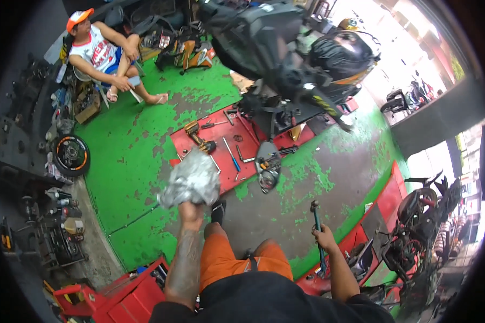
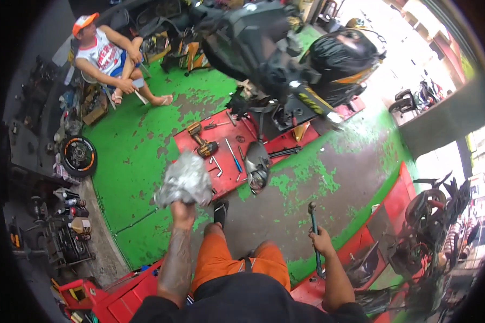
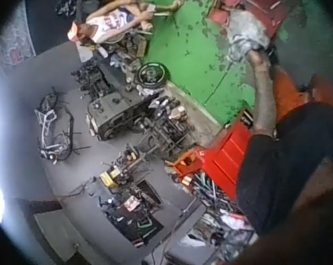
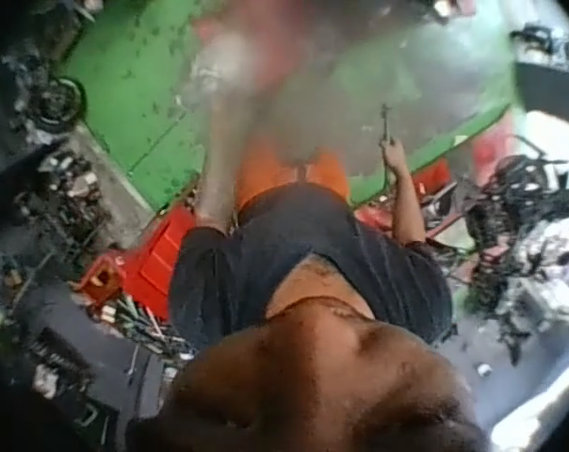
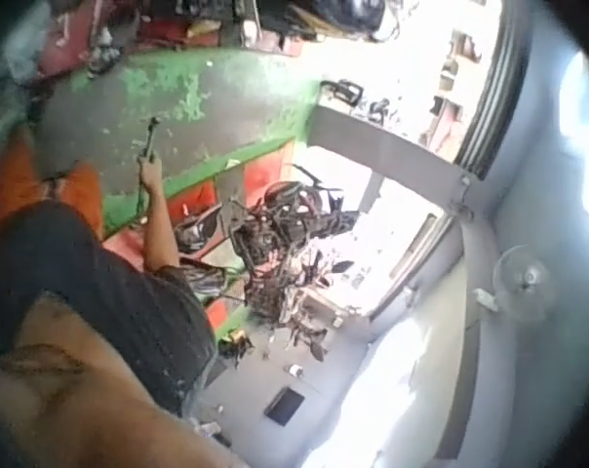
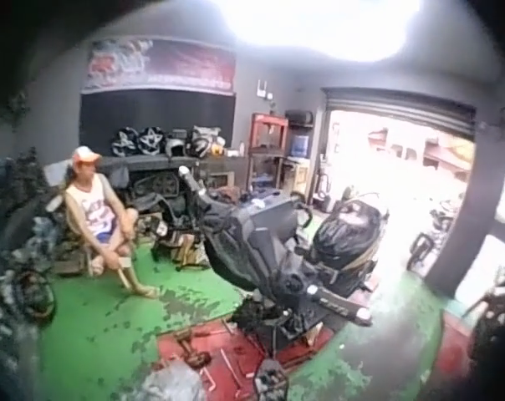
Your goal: Disassembling and repairing motorcycle front fork components using a hammer and various tools.
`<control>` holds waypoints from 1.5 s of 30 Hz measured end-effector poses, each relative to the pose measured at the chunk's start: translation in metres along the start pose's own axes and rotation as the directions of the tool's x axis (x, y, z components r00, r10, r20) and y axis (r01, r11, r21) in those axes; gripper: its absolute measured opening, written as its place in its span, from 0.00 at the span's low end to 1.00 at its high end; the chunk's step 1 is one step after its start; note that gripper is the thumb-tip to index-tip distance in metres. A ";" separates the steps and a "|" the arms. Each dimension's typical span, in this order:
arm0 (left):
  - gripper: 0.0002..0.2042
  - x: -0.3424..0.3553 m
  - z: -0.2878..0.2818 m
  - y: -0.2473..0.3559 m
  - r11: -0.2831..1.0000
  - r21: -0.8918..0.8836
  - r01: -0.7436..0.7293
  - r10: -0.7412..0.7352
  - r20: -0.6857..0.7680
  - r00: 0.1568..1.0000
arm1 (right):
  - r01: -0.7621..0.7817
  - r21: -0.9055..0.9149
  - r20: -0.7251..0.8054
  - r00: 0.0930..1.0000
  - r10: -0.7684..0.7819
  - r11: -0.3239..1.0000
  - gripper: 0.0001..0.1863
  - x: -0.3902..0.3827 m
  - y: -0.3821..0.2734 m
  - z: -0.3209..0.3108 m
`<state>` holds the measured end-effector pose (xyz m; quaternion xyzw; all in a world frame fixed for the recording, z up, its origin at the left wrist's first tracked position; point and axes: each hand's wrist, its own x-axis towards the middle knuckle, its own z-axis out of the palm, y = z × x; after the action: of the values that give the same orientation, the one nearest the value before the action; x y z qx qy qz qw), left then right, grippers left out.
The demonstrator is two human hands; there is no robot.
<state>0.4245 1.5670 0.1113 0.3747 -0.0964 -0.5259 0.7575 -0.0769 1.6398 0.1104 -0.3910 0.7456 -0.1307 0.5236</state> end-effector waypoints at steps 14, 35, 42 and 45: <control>0.10 0.391 0.124 -0.263 0.700 0.316 -0.641 0.608 0.207 0.766 | 0.178 0.054 -0.030 0.984 -0.177 0.982 0.08 0.272 -0.040 0.057; 0.08 0.496 0.285 -0.252 -0.128 -0.025 -0.991 0.887 0.444 -0.126 | 0.130 0.173 -0.546 0.838 -0.015 0.976 0.07 0.236 0.101 0.041; 0.17 0.500 0.292 -0.267 -0.280 -0.013 -0.960 0.873 0.412 -0.260 | 0.089 0.194 -0.563 0.826 0.036 0.977 0.07 0.204 0.087 0.052; 0.20 0.466 0.299 -0.262 -0.222 0.028 -0.975 0.878 0.440 -0.187 | 0.095 0.215 -0.579 0.814 0.049 0.972 0.08 0.192 0.070 0.063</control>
<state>0.2724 0.9795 0.0297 0.2269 -0.5393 0.2235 0.7796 -0.0810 1.5618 -0.0884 -0.2771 0.8439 -0.3369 0.3123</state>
